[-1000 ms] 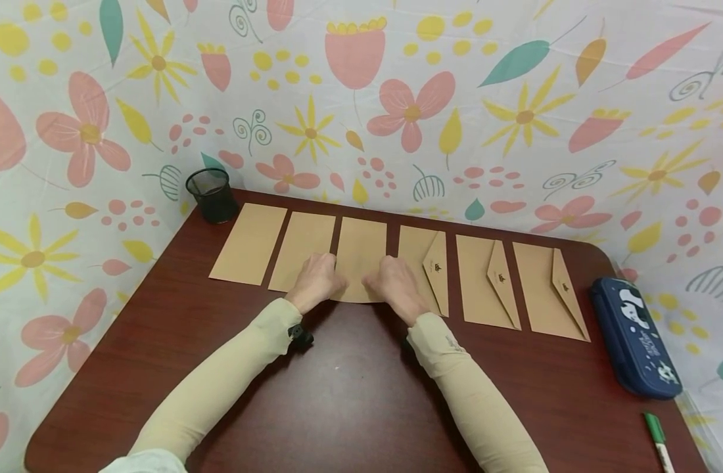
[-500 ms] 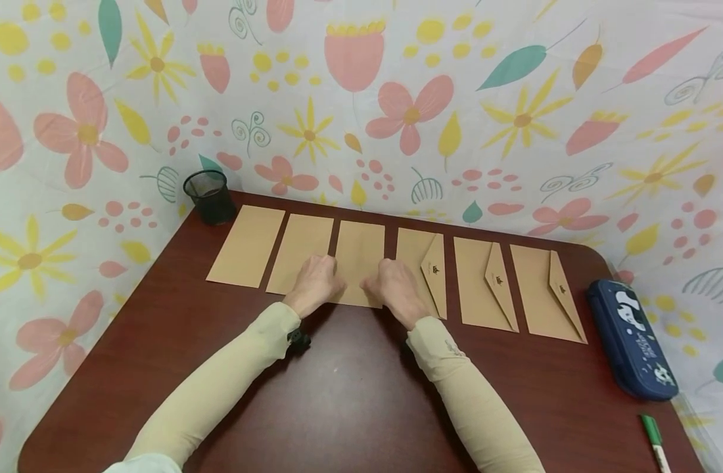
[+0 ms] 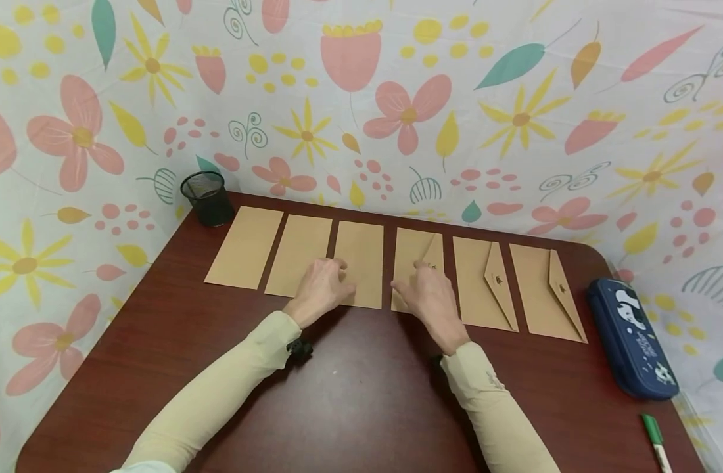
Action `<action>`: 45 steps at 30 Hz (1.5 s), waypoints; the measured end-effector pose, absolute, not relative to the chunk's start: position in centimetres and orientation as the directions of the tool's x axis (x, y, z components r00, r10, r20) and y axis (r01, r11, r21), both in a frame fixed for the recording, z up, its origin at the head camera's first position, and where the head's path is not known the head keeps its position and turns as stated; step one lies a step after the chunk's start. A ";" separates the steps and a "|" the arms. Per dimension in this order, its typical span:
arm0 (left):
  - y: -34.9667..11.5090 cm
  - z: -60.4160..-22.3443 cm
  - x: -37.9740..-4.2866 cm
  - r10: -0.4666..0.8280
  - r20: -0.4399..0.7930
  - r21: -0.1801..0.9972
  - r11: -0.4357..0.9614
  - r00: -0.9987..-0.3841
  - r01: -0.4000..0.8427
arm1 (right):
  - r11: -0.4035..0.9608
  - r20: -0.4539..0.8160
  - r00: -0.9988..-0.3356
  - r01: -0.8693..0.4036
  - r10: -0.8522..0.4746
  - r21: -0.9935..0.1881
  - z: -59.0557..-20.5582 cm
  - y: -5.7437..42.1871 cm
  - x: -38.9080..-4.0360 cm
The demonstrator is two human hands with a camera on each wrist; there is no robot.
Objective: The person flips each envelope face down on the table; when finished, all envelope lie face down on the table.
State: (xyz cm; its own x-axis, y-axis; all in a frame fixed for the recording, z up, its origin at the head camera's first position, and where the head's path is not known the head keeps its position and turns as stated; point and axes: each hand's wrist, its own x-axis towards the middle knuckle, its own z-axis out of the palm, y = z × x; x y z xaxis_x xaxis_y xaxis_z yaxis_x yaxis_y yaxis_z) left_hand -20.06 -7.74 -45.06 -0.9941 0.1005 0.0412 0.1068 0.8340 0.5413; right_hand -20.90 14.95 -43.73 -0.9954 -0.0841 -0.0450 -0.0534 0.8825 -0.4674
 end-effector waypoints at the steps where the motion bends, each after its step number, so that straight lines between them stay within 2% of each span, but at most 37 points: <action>1: -7.7 -45.1 -20.1 0.107 0.043 0.553 0.826 -0.993 0.113 | 0.884 -0.033 -0.996 -0.054 -0.078 -0.465 -43.9 15.5 -20.8; 7: -7.4 -45.0 -20.1 0.120 0.056 0.590 0.797 -0.991 0.130 | 0.889 -0.002 -0.998 -0.057 -0.065 -0.455 -44.9 18.3 -20.6; 14: -7.0 -45.1 -20.0 0.144 0.049 0.638 0.757 -0.988 0.142 | 0.914 -0.101 -0.994 0.000 -0.044 -0.406 -45.4 20.1 -21.2; 18: -7.1 -47.6 -21.1 0.170 0.090 0.648 0.738 -0.981 0.187 | 0.921 -0.125 -0.989 -0.018 -0.073 -0.389 -49.3 21.9 -23.5; 22: -6.6 -47.6 -21.0 0.183 0.089 0.652 0.732 -0.979 0.196 | 0.922 -0.139 -0.987 -0.020 -0.079 -0.387 -51.9 23.2 -25.2; 25: -5.9 -45.3 -20.0 0.177 0.045 0.670 0.724 -0.983 0.161 | 0.917 -0.140 -0.988 -0.009 -0.071 -0.398 -51.1 23.0 -24.6; 31: -5.2 -44.8 -19.8 0.150 0.045 0.644 0.752 -0.988 0.144 | 0.894 -0.170 -0.985 0.052 -0.028 -0.446 -45.4 20.8 -21.6; 33: -5.1 -44.8 -19.8 0.148 0.042 0.650 0.747 -0.988 0.140 | 0.893 -0.170 -0.985 0.053 -0.027 -0.447 -45.2 20.7 -21.5; 40: -4.3 -45.0 -20.0 0.173 0.016 0.687 0.714 -0.985 0.137 | 0.918 -0.125 -0.989 -0.020 -0.076 -0.397 -51.4 23.7 -25.2; 45: -3.8 -45.1 -20.1 0.185 0.016 0.692 0.707 -0.983 0.145 | 0.934 -0.069 -0.993 -0.068 -0.098 -0.352 -52.7 24.6 -25.9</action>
